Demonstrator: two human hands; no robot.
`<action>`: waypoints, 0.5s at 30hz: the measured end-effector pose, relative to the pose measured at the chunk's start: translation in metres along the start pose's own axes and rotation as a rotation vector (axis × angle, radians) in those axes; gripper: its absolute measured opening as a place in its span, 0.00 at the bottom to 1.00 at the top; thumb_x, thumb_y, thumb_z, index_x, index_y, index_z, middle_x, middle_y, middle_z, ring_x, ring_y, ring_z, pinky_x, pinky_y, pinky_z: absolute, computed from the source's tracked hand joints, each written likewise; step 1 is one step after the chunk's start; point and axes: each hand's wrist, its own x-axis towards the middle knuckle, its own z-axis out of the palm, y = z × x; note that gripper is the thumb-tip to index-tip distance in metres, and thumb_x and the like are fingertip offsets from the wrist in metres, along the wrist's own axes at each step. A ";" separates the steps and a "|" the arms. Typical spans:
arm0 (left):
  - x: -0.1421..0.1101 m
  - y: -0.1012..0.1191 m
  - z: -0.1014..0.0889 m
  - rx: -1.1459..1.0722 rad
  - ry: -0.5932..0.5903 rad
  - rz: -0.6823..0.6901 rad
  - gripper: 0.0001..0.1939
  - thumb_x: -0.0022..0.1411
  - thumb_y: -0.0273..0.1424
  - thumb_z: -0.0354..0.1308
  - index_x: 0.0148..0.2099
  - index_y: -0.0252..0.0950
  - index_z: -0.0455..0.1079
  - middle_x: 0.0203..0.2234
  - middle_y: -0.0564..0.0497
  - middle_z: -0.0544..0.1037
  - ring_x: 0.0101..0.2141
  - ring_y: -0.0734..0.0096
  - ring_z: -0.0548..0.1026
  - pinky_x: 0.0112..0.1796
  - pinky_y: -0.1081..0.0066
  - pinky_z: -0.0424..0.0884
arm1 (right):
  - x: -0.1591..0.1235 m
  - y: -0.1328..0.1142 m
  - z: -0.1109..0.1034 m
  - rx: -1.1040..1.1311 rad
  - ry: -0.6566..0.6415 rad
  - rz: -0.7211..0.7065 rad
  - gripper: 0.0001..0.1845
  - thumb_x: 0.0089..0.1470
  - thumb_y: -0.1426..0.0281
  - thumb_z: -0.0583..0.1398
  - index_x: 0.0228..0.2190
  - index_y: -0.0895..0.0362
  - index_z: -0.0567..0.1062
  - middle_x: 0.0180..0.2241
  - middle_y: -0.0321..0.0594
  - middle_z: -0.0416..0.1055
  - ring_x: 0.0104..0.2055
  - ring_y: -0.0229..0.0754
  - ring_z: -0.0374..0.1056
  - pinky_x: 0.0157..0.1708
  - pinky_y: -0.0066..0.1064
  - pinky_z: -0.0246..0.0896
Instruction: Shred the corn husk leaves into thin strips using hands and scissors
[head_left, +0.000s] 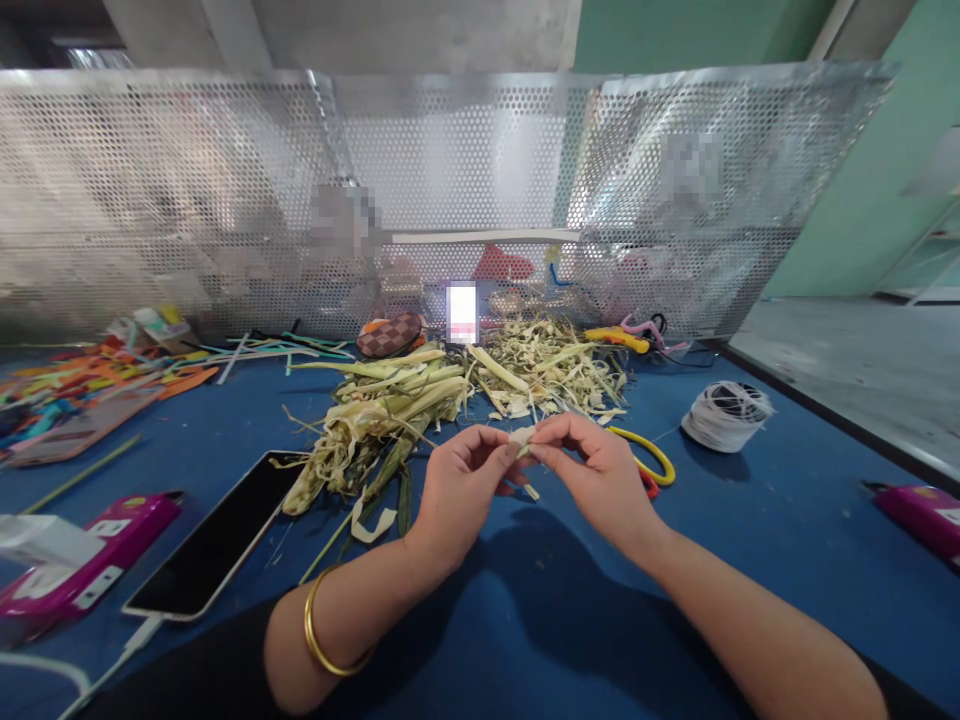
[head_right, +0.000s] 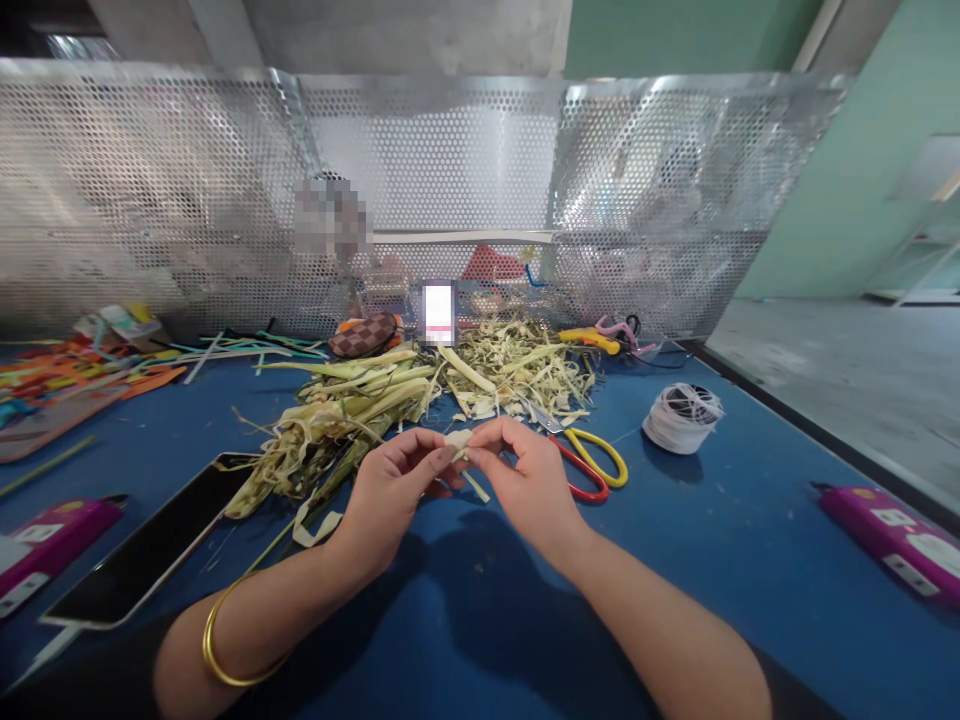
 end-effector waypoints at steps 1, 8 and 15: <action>0.000 0.000 0.000 0.026 0.008 0.019 0.09 0.51 0.35 0.61 0.30 0.33 0.69 0.21 0.53 0.76 0.22 0.76 0.74 0.24 0.78 0.67 | 0.000 -0.001 0.000 0.007 -0.008 0.023 0.03 0.50 0.71 0.60 0.26 0.55 0.71 0.27 0.37 0.71 0.31 0.41 0.68 0.33 0.33 0.63; -0.001 -0.002 0.000 0.072 0.017 0.045 0.08 0.51 0.33 0.60 0.30 0.33 0.71 0.21 0.53 0.77 0.22 0.75 0.74 0.26 0.76 0.70 | 0.000 -0.002 0.001 0.129 -0.004 0.100 0.07 0.49 0.70 0.61 0.31 0.54 0.67 0.28 0.35 0.70 0.29 0.40 0.70 0.33 0.34 0.66; 0.000 -0.002 0.001 0.031 0.035 0.040 0.07 0.48 0.31 0.63 0.26 0.33 0.70 0.19 0.53 0.76 0.19 0.78 0.71 0.24 0.79 0.68 | 0.000 0.004 0.004 0.137 -0.004 0.115 0.10 0.48 0.70 0.61 0.33 0.54 0.65 0.27 0.34 0.69 0.29 0.40 0.69 0.33 0.35 0.66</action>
